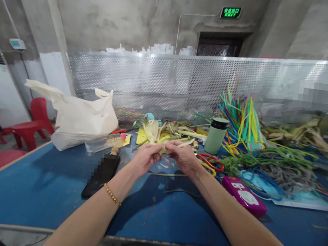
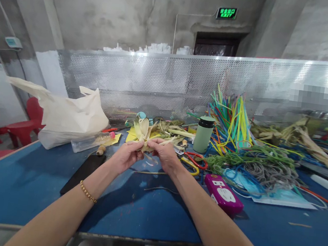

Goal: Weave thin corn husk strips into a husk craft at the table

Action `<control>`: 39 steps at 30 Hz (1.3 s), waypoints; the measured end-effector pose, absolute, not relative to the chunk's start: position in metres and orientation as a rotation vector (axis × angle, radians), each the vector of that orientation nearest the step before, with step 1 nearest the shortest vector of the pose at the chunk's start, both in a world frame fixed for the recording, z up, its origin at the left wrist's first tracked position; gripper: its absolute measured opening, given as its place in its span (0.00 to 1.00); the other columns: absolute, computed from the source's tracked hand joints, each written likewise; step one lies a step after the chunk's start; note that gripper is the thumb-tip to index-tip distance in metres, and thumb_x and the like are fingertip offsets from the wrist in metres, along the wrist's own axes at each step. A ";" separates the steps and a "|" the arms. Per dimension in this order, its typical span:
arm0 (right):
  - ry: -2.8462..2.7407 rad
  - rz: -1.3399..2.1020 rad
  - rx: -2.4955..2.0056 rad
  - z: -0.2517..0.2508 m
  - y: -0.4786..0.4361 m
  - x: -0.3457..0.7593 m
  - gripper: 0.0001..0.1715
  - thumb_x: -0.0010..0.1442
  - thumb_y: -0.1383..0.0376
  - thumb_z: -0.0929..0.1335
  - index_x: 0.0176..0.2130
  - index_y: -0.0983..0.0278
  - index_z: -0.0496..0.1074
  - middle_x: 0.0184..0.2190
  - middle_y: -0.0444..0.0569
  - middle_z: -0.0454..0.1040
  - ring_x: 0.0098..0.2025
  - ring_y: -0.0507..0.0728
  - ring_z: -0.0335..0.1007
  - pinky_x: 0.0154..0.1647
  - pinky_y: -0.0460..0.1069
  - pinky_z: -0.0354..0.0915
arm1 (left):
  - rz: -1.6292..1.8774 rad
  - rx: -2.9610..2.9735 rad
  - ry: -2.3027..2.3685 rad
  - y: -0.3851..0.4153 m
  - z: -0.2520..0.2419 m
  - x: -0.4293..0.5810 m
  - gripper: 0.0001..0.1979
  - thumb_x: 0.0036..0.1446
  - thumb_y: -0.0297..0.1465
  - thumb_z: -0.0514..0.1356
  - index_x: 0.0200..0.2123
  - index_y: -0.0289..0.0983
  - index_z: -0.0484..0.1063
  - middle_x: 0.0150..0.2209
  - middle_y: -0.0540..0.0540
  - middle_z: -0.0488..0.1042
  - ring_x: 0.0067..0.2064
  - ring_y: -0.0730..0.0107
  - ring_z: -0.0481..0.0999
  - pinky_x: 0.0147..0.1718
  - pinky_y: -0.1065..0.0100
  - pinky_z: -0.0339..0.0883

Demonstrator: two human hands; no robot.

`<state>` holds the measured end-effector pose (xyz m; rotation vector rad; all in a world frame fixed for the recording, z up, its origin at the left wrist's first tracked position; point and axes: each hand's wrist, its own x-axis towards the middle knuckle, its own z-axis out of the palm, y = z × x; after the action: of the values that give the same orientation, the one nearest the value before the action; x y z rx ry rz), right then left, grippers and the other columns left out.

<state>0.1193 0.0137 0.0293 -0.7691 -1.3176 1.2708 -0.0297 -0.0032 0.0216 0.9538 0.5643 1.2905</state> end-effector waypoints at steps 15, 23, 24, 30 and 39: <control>-1.375 1.057 -0.846 0.028 0.014 0.115 0.10 0.44 0.61 0.72 0.24 0.66 0.75 0.21 0.42 0.71 0.24 0.48 0.61 0.25 0.44 0.58 | 1.281 1.006 0.650 -0.005 0.021 -0.029 0.12 0.37 0.31 0.72 0.22 0.30 0.74 0.22 0.50 0.68 0.23 0.81 0.61 0.21 0.73 0.52; -1.369 1.000 -0.885 0.027 0.016 0.116 0.10 0.43 0.61 0.72 0.23 0.66 0.74 0.20 0.42 0.70 0.23 0.49 0.60 0.25 0.45 0.57 | 1.263 1.076 0.654 -0.008 0.023 -0.029 0.15 0.36 0.34 0.73 0.19 0.31 0.71 0.21 0.52 0.65 0.21 0.82 0.59 0.22 0.72 0.51; -1.363 0.993 -0.892 0.027 0.016 0.116 0.09 0.43 0.61 0.72 0.22 0.66 0.74 0.19 0.42 0.70 0.23 0.49 0.60 0.24 0.45 0.57 | 1.261 1.085 0.658 -0.008 0.023 -0.029 0.16 0.36 0.34 0.73 0.19 0.31 0.71 0.20 0.52 0.65 0.21 0.81 0.59 0.22 0.72 0.51; -1.343 0.945 -0.927 0.023 0.018 0.113 0.08 0.42 0.62 0.71 0.22 0.66 0.73 0.19 0.42 0.70 0.22 0.49 0.59 0.24 0.45 0.57 | 1.250 1.094 0.666 -0.009 0.022 -0.029 0.15 0.37 0.35 0.73 0.19 0.31 0.71 0.20 0.52 0.64 0.21 0.81 0.59 0.22 0.71 0.51; -1.526 0.386 -1.131 0.046 0.019 0.134 0.17 0.52 0.55 0.69 0.21 0.64 0.72 0.19 0.46 0.69 0.24 0.53 0.61 0.28 0.48 0.58 | 1.276 1.292 0.726 -0.005 0.015 -0.028 0.12 0.38 0.34 0.72 0.20 0.31 0.76 0.18 0.51 0.66 0.22 0.80 0.58 0.23 0.71 0.49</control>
<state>0.1344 0.0193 0.0456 -1.1306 -1.5262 0.3863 -0.0277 -0.0054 0.0151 1.2924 0.7260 1.2761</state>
